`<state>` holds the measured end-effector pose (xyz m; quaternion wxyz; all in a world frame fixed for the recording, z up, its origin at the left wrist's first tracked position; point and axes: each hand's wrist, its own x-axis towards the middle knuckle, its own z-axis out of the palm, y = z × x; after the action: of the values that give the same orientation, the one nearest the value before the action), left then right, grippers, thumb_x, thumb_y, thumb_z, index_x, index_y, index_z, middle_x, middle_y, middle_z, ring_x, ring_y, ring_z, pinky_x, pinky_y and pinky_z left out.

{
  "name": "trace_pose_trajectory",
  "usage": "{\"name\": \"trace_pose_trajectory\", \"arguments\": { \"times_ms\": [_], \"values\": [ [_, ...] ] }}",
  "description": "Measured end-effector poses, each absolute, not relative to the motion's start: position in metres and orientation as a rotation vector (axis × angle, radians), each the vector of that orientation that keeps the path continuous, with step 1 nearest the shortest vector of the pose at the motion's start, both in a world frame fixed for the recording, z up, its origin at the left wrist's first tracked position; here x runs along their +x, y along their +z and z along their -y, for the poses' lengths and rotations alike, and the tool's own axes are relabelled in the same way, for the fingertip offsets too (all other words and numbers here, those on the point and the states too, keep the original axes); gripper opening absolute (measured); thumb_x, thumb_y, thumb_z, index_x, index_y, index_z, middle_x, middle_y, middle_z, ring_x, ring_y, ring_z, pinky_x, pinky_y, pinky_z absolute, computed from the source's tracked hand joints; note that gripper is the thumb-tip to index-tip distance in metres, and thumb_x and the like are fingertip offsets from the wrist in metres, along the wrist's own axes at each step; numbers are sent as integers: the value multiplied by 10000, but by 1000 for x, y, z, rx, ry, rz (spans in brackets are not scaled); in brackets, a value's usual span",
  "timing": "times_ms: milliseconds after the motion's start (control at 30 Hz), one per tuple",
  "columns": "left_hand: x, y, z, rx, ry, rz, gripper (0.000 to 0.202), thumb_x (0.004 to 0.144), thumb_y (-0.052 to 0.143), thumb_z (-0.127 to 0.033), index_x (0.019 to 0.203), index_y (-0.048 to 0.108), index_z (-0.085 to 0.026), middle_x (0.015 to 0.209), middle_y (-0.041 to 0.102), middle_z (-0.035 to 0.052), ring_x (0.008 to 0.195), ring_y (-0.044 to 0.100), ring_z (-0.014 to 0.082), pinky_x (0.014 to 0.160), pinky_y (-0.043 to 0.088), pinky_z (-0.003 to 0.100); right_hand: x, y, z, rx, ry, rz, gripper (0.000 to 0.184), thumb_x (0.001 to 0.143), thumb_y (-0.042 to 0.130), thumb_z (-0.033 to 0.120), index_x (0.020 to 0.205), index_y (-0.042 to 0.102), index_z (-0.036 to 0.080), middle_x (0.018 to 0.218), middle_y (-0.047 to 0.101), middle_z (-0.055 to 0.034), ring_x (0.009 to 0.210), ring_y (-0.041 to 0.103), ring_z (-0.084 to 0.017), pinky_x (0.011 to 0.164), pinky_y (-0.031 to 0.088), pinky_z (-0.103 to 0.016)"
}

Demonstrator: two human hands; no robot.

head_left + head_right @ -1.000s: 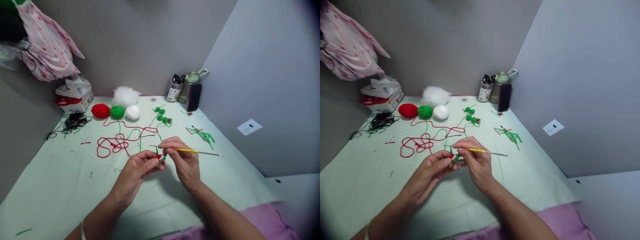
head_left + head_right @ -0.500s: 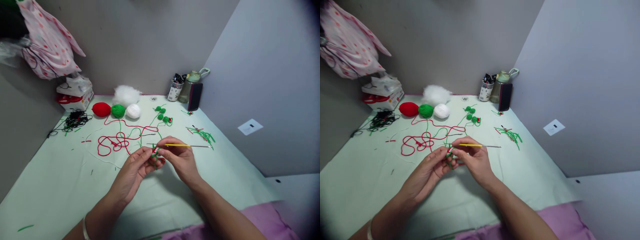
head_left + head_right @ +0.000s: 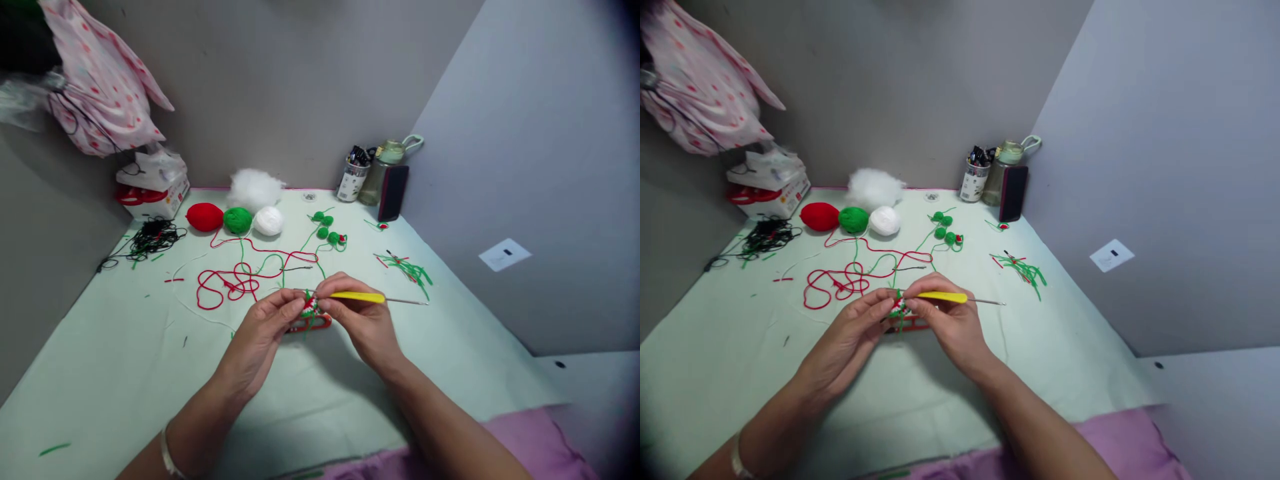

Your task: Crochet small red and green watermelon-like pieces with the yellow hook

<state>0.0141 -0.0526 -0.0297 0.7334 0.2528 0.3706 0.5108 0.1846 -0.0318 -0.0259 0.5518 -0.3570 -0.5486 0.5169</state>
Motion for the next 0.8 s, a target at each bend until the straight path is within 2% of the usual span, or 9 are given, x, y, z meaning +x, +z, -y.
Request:
{"name": "trace_pose_trajectory", "arguments": {
  "times_ms": [233,367,567,667,800],
  "values": [
    [12,-24,52,552,1042,-730,202,739,944,-286,832,799,-180,813,777,4,801,702,140,804,532,240,188,-33,29,-784,1394,1268,61,824,884,258,842,827,262,840,727,1,771,646,-131,673,503,-237],
    [7,-24,51,668,1053,-798,217,736,934,-318,825,793,-178,789,760,-1,753,674,127,761,518,228,186,-34,27,-741,1503,1175,105,790,915,267,816,813,258,794,714,16,737,629,-116,669,498,-221],
    [-4,-36,44,943,1145,-1031,141,840,853,-326,840,773,-210,801,688,-26,736,593,123,669,489,219,185,-25,27,-662,1635,1046,186,723,958,321,759,795,240,742,704,16,658,602,-115,616,494,-227],
    [-3,-34,45,919,1137,-987,139,854,847,-346,904,796,-225,846,710,-18,758,611,122,696,497,222,186,-27,26,-685,1593,1078,163,743,944,308,773,797,245,751,706,15,671,601,-121,620,488,-232],
    [5,-23,50,776,1112,-818,202,789,908,-329,932,813,-222,900,744,-2,806,659,130,773,520,240,187,-34,27,-775,1430,1210,84,805,895,249,826,813,254,797,714,10,715,608,-123,645,479,-237]
  ]
}}
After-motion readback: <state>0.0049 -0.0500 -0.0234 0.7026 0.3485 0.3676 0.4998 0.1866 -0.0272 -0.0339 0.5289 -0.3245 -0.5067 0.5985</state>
